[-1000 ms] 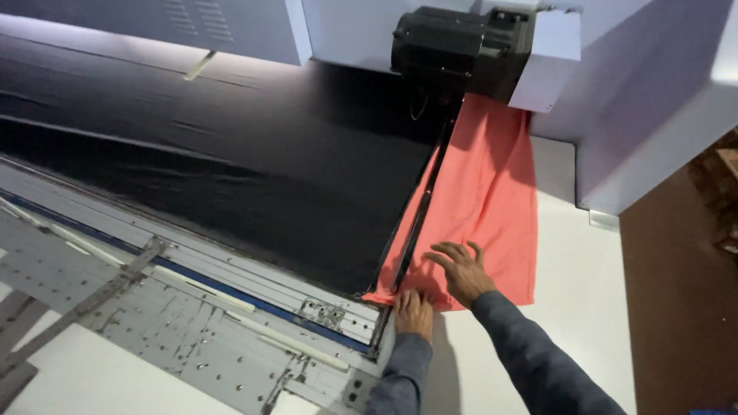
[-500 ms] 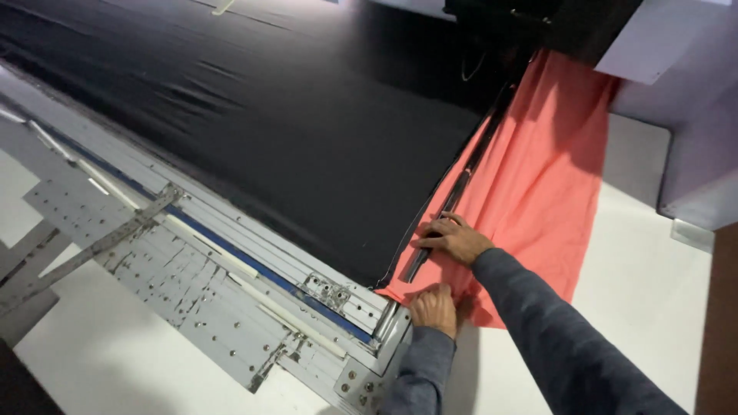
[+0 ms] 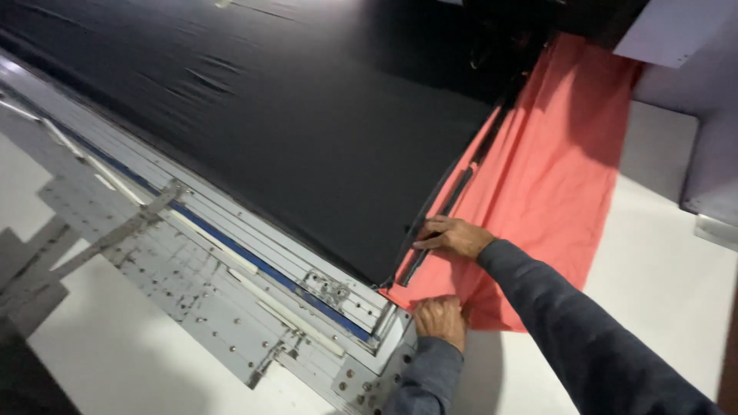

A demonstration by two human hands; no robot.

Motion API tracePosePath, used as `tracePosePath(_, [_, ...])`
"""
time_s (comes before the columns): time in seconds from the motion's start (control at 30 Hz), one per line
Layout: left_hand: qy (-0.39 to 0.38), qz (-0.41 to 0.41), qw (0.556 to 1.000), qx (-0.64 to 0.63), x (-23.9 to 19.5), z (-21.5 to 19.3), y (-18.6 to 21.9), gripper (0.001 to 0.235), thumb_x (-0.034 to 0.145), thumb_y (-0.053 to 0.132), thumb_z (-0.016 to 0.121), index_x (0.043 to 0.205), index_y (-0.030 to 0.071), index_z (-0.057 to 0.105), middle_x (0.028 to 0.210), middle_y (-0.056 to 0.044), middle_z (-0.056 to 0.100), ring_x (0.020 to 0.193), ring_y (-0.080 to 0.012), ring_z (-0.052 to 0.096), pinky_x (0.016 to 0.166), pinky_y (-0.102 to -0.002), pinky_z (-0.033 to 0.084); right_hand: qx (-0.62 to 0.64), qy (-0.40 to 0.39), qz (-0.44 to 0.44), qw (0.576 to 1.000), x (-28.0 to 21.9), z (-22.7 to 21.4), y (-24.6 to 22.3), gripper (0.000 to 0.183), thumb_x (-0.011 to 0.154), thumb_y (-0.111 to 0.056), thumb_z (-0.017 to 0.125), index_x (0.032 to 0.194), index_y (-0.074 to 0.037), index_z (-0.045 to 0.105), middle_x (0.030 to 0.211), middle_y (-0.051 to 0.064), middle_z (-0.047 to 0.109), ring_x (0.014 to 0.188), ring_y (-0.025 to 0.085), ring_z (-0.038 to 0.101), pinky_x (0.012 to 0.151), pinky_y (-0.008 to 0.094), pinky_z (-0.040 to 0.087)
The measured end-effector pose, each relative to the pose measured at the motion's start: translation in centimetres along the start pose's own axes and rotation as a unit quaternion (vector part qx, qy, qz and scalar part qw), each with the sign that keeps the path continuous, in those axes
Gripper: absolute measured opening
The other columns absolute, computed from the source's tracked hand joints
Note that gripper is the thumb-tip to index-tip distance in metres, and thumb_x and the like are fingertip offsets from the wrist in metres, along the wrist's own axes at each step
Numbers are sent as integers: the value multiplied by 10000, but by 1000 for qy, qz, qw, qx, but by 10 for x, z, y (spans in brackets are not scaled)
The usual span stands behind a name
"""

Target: Smoothing and securing large pieces of fabric onto a flatbed machine using plastic clamping strips.

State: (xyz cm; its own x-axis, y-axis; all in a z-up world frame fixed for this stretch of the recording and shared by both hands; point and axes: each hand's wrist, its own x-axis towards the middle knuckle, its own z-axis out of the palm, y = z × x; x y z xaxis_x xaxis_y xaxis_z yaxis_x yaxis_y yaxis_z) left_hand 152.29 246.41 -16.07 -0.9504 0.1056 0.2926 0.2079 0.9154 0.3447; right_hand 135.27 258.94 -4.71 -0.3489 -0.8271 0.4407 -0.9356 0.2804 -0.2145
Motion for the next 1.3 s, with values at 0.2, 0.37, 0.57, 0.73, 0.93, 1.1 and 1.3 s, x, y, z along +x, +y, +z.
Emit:
tracePosePath(0.2, [-47,17,999,-8,4,-28,8,165,781,345,831,844,219,745,760,-62,694,769,-288,667,768,-437,496,554,175,353,734,-32,35,-27,432,1021,-58,448,1408,129,485,1459,200,582,1315,267,608,1188,356,462])
tracePosePath(0.37, [10,18,997,-71,10,-43,1,182,763,345,822,883,225,756,758,-98,680,803,-329,651,792,-486,499,-126,-18,159,979,-36,42,-32,464,1074,-197,361,1512,-100,482,1554,107,493,1442,296,459,1252,441,308])
tracePosePath(0.57, [-101,-20,939,-330,43,-72,-24,226,934,330,486,827,164,595,751,-110,707,748,-439,651,677,-565,445,-124,-22,181,975,-31,39,-37,467,1042,-180,437,1499,-99,493,1560,113,484,1447,296,453,1243,451,309])
tracePosePath(0.73, [317,43,934,-160,111,-47,-19,370,985,194,643,1230,-83,638,1124,-246,701,1051,-367,675,899,-402,554,-185,61,167,967,-22,32,-55,367,950,-249,539,1214,-71,721,1355,79,686,1293,271,613,1178,422,411])
tracePosePath(0.93, [93,-34,990,-99,133,-38,-33,576,1028,401,427,1440,-2,406,1552,-202,433,1493,-334,355,1217,-601,106,-136,40,180,974,-32,39,-46,251,911,-302,643,1034,-143,795,1157,21,769,1211,256,657,1142,440,452])
tracePosePath(1.1, [209,-52,975,-62,147,-33,-35,536,1030,362,500,1403,-23,486,1518,-203,485,1444,-319,442,1236,-588,151,-125,61,146,979,-19,24,-28,298,971,-382,628,963,-131,789,1138,15,784,1167,229,691,1142,454,466])
tracePosePath(1.3, [176,-101,977,-59,140,-42,-29,516,1054,384,414,1391,4,507,1513,-166,499,1448,-287,442,1246,-530,164,-100,63,112,987,-12,3,-41,349,1007,-357,551,937,-91,765,1176,31,776,1135,241,705,1072,425,520])
